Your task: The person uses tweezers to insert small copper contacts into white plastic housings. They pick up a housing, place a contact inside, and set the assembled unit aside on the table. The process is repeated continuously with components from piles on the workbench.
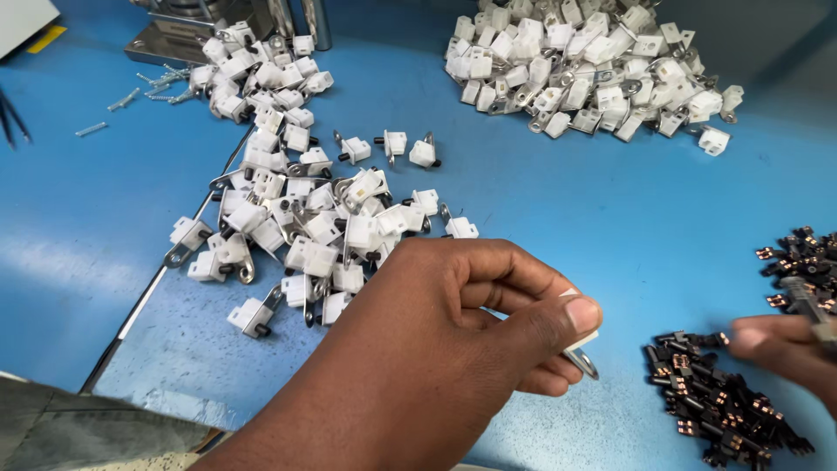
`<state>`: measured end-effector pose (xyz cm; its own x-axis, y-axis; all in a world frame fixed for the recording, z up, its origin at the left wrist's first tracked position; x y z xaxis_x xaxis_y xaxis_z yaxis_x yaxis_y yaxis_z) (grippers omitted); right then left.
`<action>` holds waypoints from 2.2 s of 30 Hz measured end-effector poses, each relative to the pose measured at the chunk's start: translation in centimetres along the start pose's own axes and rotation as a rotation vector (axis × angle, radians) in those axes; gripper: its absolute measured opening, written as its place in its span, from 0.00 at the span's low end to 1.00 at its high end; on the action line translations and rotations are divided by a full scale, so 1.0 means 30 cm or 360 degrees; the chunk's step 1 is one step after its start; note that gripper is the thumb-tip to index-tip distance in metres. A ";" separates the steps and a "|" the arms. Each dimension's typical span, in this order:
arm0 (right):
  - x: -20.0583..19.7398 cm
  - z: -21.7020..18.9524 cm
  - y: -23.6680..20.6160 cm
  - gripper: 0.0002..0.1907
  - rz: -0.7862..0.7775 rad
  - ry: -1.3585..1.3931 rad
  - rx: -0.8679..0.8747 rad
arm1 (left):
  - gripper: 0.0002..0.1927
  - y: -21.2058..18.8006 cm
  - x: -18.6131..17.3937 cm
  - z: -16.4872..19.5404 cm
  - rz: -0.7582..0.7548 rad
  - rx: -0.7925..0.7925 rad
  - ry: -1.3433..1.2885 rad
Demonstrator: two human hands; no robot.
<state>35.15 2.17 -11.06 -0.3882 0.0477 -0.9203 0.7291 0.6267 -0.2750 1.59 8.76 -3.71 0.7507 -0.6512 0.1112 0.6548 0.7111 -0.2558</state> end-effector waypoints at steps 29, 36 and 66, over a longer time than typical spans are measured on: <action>-0.090 0.099 -0.377 0.12 0.0327 0.1048 0.0116 | 0.17 0.143 0.501 0.004 -0.0920 -0.0166 0.0133; -0.085 0.128 -0.357 0.10 0.0213 0.1623 0.0028 | 0.18 0.186 0.556 0.003 -0.0963 -0.0040 0.0107; -0.091 0.148 -0.357 0.09 0.0377 0.1361 0.0251 | 0.18 0.306 0.504 0.001 -0.0816 -0.0124 0.0123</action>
<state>30.91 -8.14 -6.83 -0.4589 0.7638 -0.4540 0.8877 0.4158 -0.1976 18.96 5.45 -4.36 0.3247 -0.9303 0.1708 0.9259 0.2758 -0.2581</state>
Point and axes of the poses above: each hand's wrist, its own y-axis towards the middle knuckle, its own x-axis out of the palm, z = x × y, the point moved 6 cm from there along y, towards the middle knuckle, and after that the axes turned 5 degrees about y, right-handed, at the moved point
